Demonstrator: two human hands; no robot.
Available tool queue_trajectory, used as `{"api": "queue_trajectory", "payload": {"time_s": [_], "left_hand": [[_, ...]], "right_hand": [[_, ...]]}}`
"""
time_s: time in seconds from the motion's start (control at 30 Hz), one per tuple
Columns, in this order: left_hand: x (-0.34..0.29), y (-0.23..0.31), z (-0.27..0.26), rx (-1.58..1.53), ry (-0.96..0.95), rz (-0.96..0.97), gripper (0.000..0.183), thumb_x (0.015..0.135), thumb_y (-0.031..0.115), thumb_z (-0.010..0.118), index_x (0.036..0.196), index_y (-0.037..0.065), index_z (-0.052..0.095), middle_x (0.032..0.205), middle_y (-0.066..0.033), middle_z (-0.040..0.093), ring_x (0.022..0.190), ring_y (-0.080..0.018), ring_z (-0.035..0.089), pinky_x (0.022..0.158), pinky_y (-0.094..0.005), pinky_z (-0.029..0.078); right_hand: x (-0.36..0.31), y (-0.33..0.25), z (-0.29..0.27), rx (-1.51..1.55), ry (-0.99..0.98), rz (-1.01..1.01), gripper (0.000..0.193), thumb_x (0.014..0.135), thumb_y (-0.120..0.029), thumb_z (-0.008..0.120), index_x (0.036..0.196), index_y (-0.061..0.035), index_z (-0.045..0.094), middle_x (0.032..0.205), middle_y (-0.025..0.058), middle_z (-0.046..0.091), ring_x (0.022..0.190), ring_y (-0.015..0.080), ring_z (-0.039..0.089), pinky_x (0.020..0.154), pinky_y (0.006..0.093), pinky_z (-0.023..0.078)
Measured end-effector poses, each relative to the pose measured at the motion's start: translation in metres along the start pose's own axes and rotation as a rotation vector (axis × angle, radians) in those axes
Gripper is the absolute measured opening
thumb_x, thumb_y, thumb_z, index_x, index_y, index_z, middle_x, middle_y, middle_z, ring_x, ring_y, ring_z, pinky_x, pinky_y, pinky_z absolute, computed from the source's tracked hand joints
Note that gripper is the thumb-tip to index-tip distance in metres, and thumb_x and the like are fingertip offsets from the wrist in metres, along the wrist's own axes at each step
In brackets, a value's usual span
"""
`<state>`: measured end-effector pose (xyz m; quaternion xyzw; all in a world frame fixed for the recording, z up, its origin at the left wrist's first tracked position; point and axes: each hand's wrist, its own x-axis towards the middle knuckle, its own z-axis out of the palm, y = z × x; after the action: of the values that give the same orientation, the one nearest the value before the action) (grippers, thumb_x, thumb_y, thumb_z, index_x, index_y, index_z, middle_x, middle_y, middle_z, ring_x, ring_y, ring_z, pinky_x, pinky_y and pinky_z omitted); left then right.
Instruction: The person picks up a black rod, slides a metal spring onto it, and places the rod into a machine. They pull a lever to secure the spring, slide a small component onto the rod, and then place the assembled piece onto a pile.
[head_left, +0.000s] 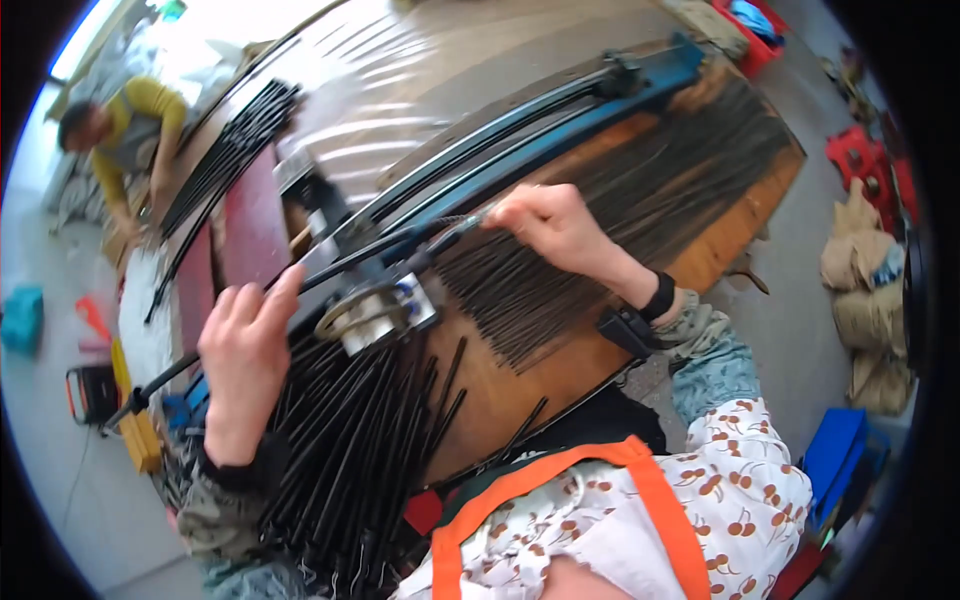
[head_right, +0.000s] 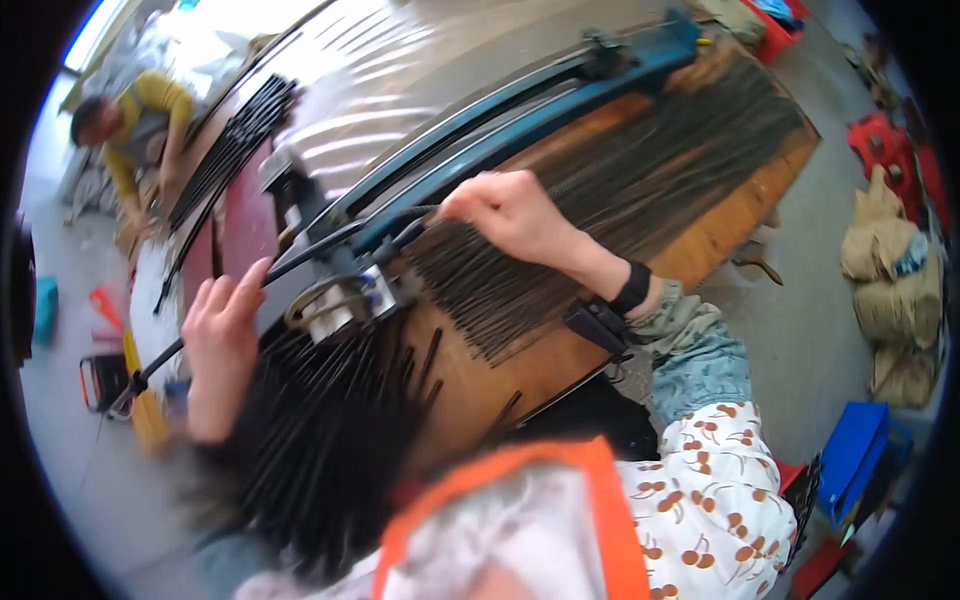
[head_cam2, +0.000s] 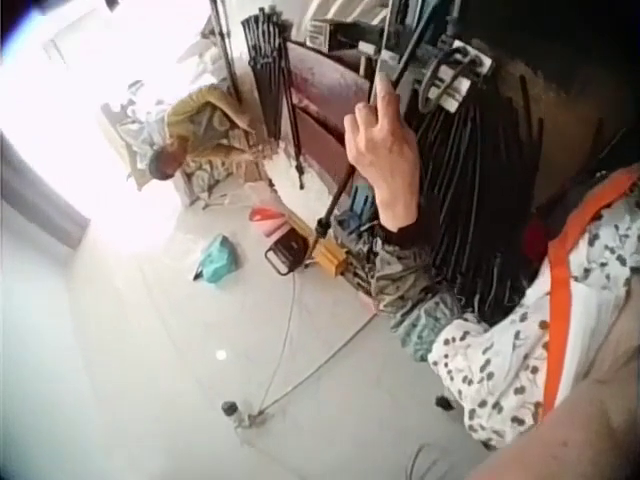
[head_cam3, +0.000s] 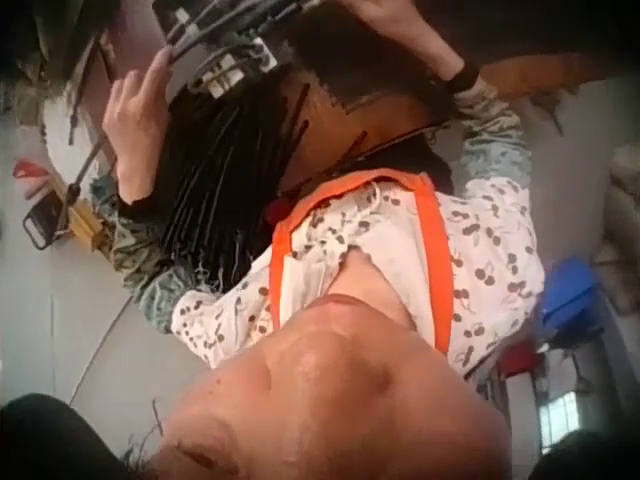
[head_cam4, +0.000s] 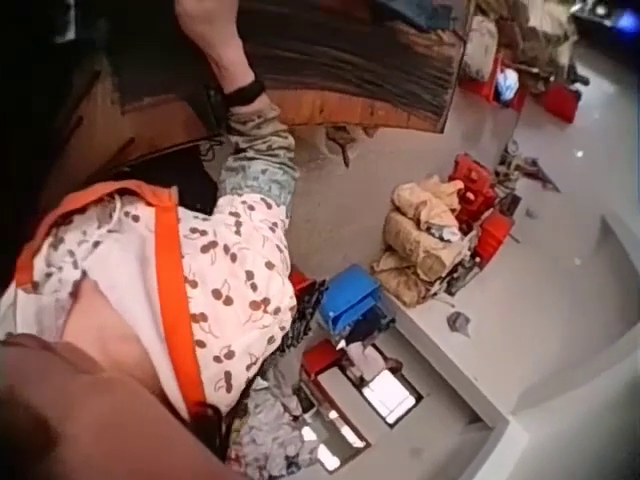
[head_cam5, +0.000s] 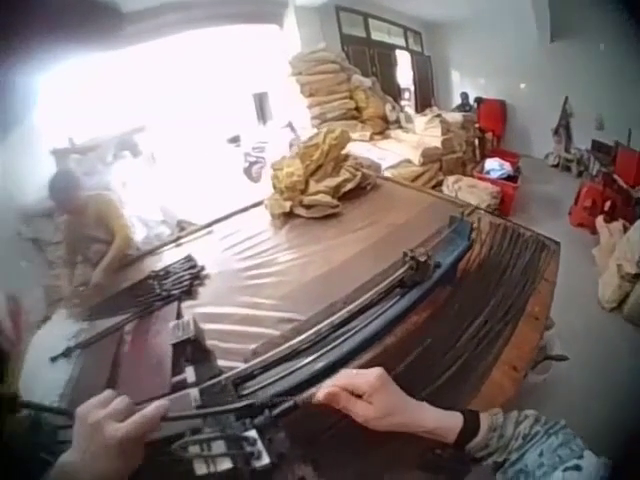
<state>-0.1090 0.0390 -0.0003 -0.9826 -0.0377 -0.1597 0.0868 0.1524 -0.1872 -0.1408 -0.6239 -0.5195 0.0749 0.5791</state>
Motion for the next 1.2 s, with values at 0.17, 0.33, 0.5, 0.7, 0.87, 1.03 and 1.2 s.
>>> {"api": "queue_trajectory", "payload": {"time_s": [0.17, 0.33, 0.5, 0.7, 0.87, 1.03, 1.2], "left_hand": [[-0.015, 0.002, -0.003, -0.038, -0.023, -0.063, 0.042, 0.084, 0.002, 0.068, 0.125, 0.013, 0.068, 0.075, -0.0078, 0.052, 0.072, -0.0253, 0.055, 0.064, -0.0387, 0.048], [-0.032, 0.004, -0.012, -0.078, -0.041, -0.107, 0.045, 0.085, 0.002, 0.069, 0.129, 0.012, 0.065, 0.076, -0.0085, 0.053, 0.072, -0.0258, 0.058, 0.062, -0.0397, 0.048], [-0.042, 0.007, -0.017, -0.128, -0.162, -0.056, 0.038, 0.087, 0.009, 0.07, 0.125, 0.013, 0.065, 0.076, -0.0065, 0.054, 0.071, -0.0256, 0.059, 0.06, -0.0396, 0.049], [-0.054, -0.002, -0.012, -0.06, -0.058, -0.113, 0.05, 0.088, 0.003, 0.067, 0.137, 0.011, 0.06, 0.08, -0.0108, 0.053, 0.076, -0.0292, 0.056, 0.068, -0.0416, 0.049], [-0.037, 0.018, -0.011, -0.112, -0.133, -0.032, 0.049, 0.086, -0.006, 0.061, 0.132, 0.007, 0.062, 0.084, -0.0109, 0.057, 0.079, -0.0289, 0.057, 0.07, -0.0405, 0.05], [-0.074, -0.06, -0.033, -0.028, 0.112, -0.426, 0.014, 0.097, 0.004, 0.06, 0.111, 0.002, 0.06, 0.093, -0.0191, 0.062, 0.086, -0.0368, 0.062, 0.076, -0.0415, 0.051], [-0.076, -0.095, -0.061, 0.097, 0.275, -0.354, 0.02, 0.101, 0.009, 0.06, 0.118, -0.001, 0.061, 0.101, -0.0221, 0.065, 0.09, -0.0393, 0.062, 0.08, -0.0399, 0.051]], "right_hand": [[0.023, -0.027, 0.022, -0.162, 0.14, -0.222, 0.016, 0.098, -0.017, 0.068, 0.092, -0.0027, 0.07, 0.081, 0.0018, 0.065, 0.078, 0.0094, 0.056, 0.073, 0.0244, 0.046], [0.021, -0.04, 0.04, 0.303, 0.053, 0.263, 0.009, 0.094, -0.013, 0.073, 0.095, -0.0046, 0.069, 0.082, -0.0012, 0.063, 0.077, 0.0087, 0.055, 0.071, 0.0243, 0.046], [0.029, -0.043, 0.042, -0.373, 0.137, -0.614, 0.019, 0.077, -0.016, 0.084, 0.091, -0.0077, 0.073, 0.083, 0.002, 0.062, 0.082, 0.0248, 0.059, 0.074, 0.0336, 0.049], [0.011, 0.003, 0.022, -0.379, 0.142, -0.527, 0.036, 0.081, -0.012, 0.081, 0.115, -0.0061, 0.071, 0.084, 0.0043, 0.064, 0.073, 0.0226, 0.059, 0.065, 0.0355, 0.05], [0.017, -0.02, 0.061, -0.374, 0.156, -0.678, 0.03, 0.088, -0.013, 0.073, 0.115, -0.0013, 0.071, 0.076, 0.0035, 0.061, 0.064, 0.0205, 0.057, 0.054, 0.0312, 0.045], [0.03, 0.027, 0.002, -0.669, 0.23, -0.414, 0.021, 0.093, -0.008, 0.067, 0.114, -0.0048, 0.069, 0.087, 0.0111, 0.066, 0.077, 0.0271, 0.064, 0.066, 0.0355, 0.051], [0.066, 0.011, 0.053, -0.125, -0.066, 0.08, 0.016, 0.098, -0.008, 0.064, 0.111, -0.0004, 0.07, 0.088, 0.0061, 0.071, 0.078, 0.0132, 0.066, 0.071, 0.0289, 0.053]]}}
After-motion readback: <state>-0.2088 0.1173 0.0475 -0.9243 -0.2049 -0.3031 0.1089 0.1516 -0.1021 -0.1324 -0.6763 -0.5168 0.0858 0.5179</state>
